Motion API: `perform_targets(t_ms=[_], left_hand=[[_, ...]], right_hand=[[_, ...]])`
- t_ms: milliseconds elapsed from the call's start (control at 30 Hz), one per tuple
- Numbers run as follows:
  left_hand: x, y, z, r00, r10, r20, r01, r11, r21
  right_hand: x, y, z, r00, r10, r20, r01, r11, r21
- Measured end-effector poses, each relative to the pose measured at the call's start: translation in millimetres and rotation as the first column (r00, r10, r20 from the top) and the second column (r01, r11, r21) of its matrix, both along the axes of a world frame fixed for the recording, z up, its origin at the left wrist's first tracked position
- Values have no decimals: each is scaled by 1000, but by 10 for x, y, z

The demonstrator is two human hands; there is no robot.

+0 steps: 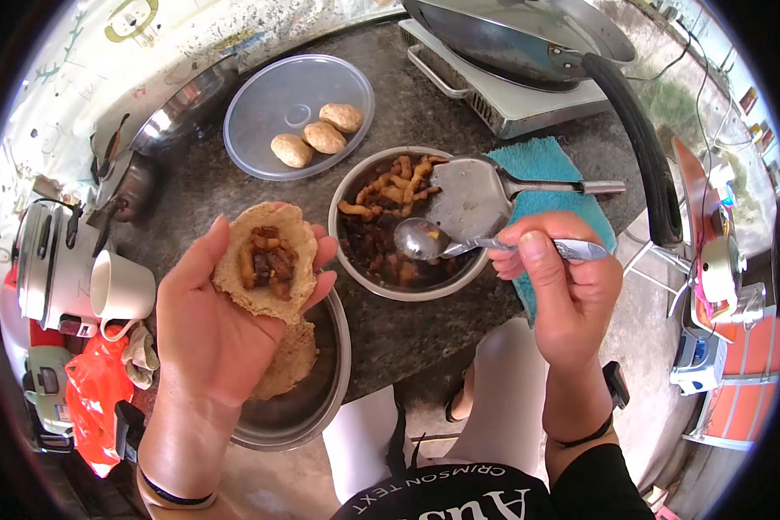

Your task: The person forms a flatbread into a cup shape, spoons cooked meat and sauce into it, and folds the edges to seal the filling. The process is repeated with a second flatbread.

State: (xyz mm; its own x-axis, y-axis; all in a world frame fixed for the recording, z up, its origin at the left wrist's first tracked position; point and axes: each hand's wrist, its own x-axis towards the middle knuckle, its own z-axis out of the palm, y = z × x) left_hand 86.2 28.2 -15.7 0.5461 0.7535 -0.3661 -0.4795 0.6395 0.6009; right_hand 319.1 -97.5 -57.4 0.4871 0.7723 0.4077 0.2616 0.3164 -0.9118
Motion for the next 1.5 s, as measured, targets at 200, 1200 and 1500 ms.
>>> perform_targets(t_ms=[200, 1200, 1500], left_hand=[[45, 42, -30, 1000, -16, 11, 16, 1000, -7], [57, 68, -14, 999, -20, 26, 21, 999, -43], [20, 33, 9, 999, -30, 13, 30, 1000, 4]], right_hand=[[-20, 91, -54, 998, 7, 68, -8, 1000, 12], [-52, 53, -219, 949, 18, 315, -66, 988, 141], [-147, 27, -294, 873, 38, 487, -131, 979, 158]])
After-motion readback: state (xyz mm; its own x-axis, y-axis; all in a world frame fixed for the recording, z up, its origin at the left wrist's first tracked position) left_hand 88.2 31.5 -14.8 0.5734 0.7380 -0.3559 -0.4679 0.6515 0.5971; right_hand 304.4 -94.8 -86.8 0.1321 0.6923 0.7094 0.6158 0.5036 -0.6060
